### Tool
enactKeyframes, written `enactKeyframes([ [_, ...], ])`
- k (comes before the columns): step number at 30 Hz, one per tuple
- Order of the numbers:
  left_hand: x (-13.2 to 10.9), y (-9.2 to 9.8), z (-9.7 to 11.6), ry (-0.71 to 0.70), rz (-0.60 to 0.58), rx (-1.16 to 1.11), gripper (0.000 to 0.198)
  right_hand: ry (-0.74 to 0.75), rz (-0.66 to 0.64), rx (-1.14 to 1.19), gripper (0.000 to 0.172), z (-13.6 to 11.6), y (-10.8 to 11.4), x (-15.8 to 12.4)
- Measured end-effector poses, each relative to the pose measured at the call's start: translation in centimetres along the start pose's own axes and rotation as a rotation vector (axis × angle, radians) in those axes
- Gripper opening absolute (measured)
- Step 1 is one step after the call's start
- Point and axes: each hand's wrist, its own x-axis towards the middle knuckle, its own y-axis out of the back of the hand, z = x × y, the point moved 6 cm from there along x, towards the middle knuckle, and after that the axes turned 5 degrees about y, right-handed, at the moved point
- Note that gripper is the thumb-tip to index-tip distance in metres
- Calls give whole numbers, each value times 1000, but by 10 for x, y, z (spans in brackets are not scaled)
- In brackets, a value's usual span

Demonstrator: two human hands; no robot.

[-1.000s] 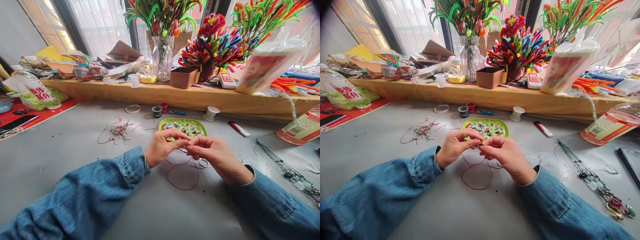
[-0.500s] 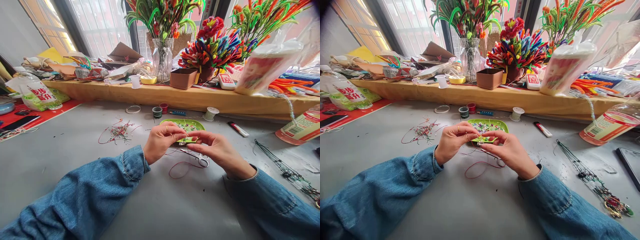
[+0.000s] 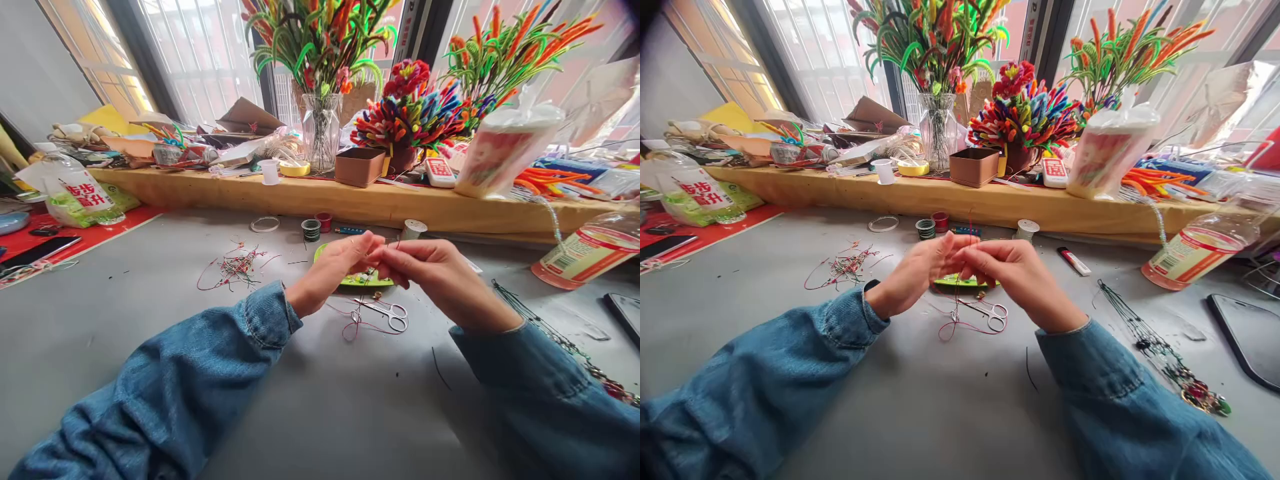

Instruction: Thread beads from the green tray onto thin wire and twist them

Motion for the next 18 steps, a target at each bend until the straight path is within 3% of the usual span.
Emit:
enactKeyframes([
  [2, -1, -8, -14, 135, -144, -74, 43, 33, 111, 98, 20, -2, 16, 3],
  [4, -4, -9, -22, 193, -199, -32, 35, 41, 241, 182, 20, 1, 37, 6],
  [12, -4, 6, -27, 236, -156, -106, 21, 36, 729, 127, 28, 28, 131, -1],
  [18, -3, 15, -29, 223, -123, -132, 22, 94, 969, -126, 39, 38, 169, -10],
])
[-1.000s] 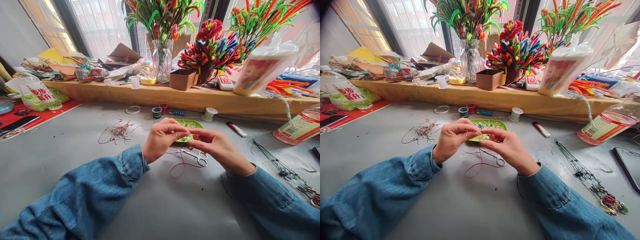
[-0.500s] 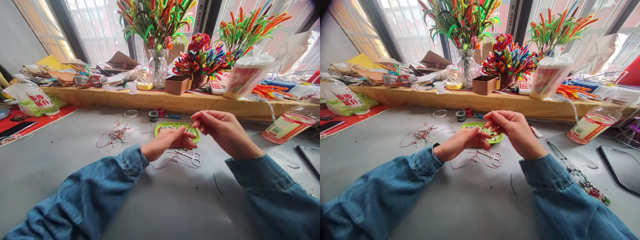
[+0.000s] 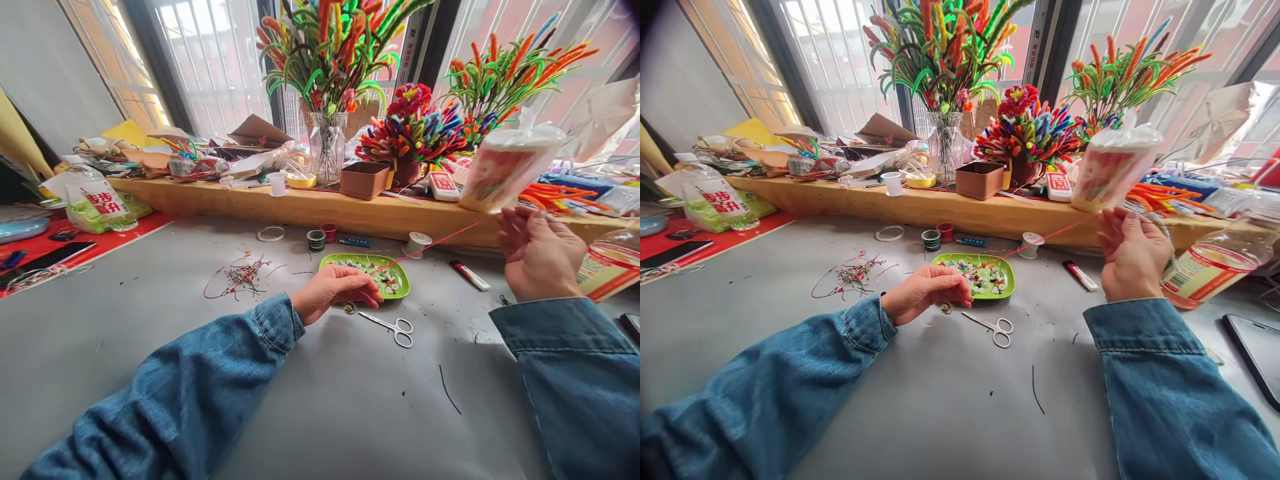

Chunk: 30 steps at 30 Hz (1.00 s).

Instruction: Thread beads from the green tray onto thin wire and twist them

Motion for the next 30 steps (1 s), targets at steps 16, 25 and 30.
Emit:
enactKeyframes([
  [16, -1, -4, -9, 82, -30, -171, 23, 356, -1064, -299, 27, -63, -113, -138],
  [25, -9, -4, -13, 177, -30, -123, 29, 533, -842, -428, 16, -64, -97, -120],
  [30, -10, -3, -16, 181, -84, -157, 28, 429, -767, -390, 16, -60, -88, -113],
])
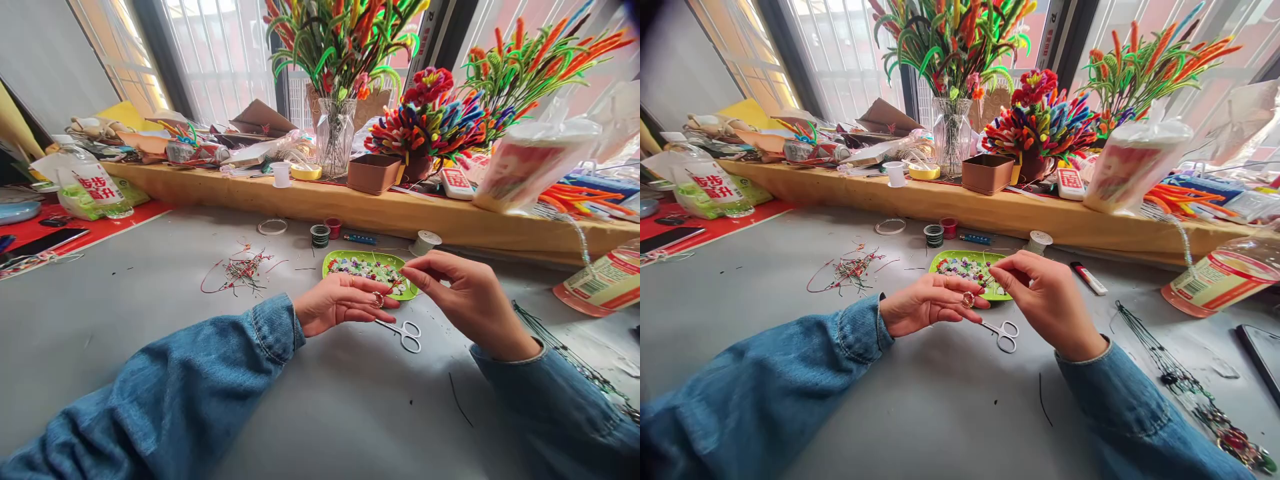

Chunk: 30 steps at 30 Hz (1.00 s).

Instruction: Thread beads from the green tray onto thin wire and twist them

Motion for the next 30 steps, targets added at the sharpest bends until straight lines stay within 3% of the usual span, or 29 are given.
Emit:
enactKeyframes([
  [8, 4, 6, -1, -61, 51, -25, 31, -123, 41, 43, 20, 14, 2, -4],
  [14, 1, 7, 5, -164, 138, 16, 30, 81, 228, -337, 15, -10, 11, -8],
  [19, 0, 8, 8, -265, 240, 48, 32, 132, 67, -325, 15, -24, -14, -13],
  [25, -1, 9, 9, -325, 328, 109, 20, 34, 38, -83, 15, -17, -22, -12],
  [30, -2, 11, 9, -302, 345, 119, 19, -327, -77, 363, 18, 8, -29, -11],
])
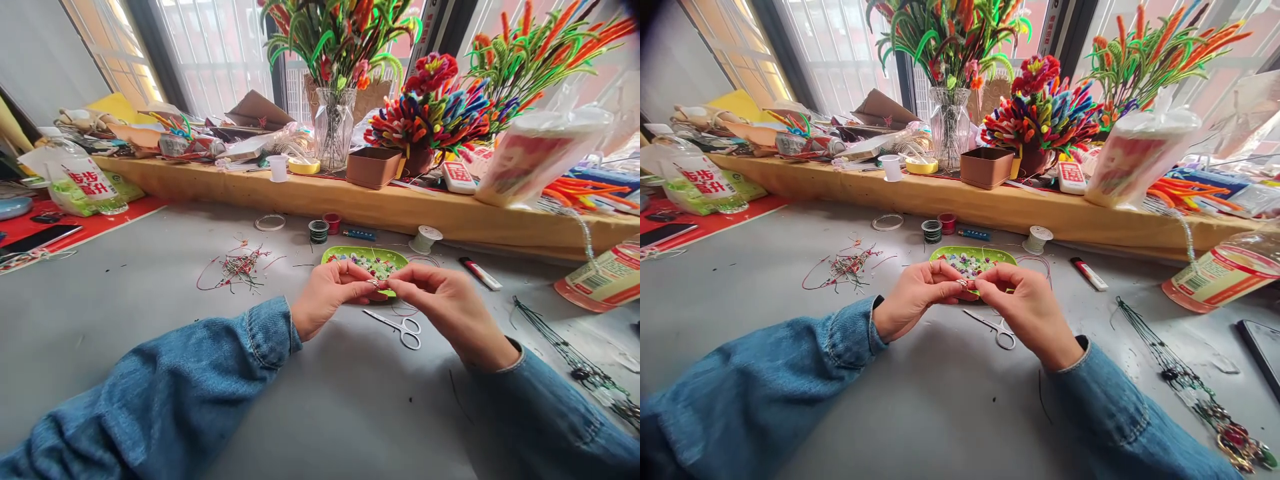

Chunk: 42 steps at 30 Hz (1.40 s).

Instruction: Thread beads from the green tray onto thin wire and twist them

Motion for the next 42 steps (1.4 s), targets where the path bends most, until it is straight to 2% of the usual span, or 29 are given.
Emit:
enactKeyframes([
  [4, 0, 2, 0, 11, 35, 22, 18, -266, -86, 336, 21, 17, -11, 0],
  [8, 0, 4, 2, -34, 67, 17, 17, -355, -162, 536, 28, 21, -20, -3],
  [14, 0, 5, 4, -100, 76, -42, 15, -366, -250, 548, 27, 24, -24, -5],
  [19, -2, 10, 8, -186, 161, 23, 15, -372, -279, 482, 18, 23, -26, -6],
  [23, -3, 11, 10, -225, 216, 76, 16, -378, -211, 432, 19, 20, -25, -7],
  [32, -7, 11, 9, -219, 252, 44, 15, -334, -63, 287, 21, 10, -33, -9],
  [37, -6, 12, 8, -197, 256, 7, 16, -281, 7, 287, 19, 12, -36, -9],
  [42, -5, 14, 2, -137, 285, -43, 18, -312, 43, 381, 26, 20, -38, -13],
])
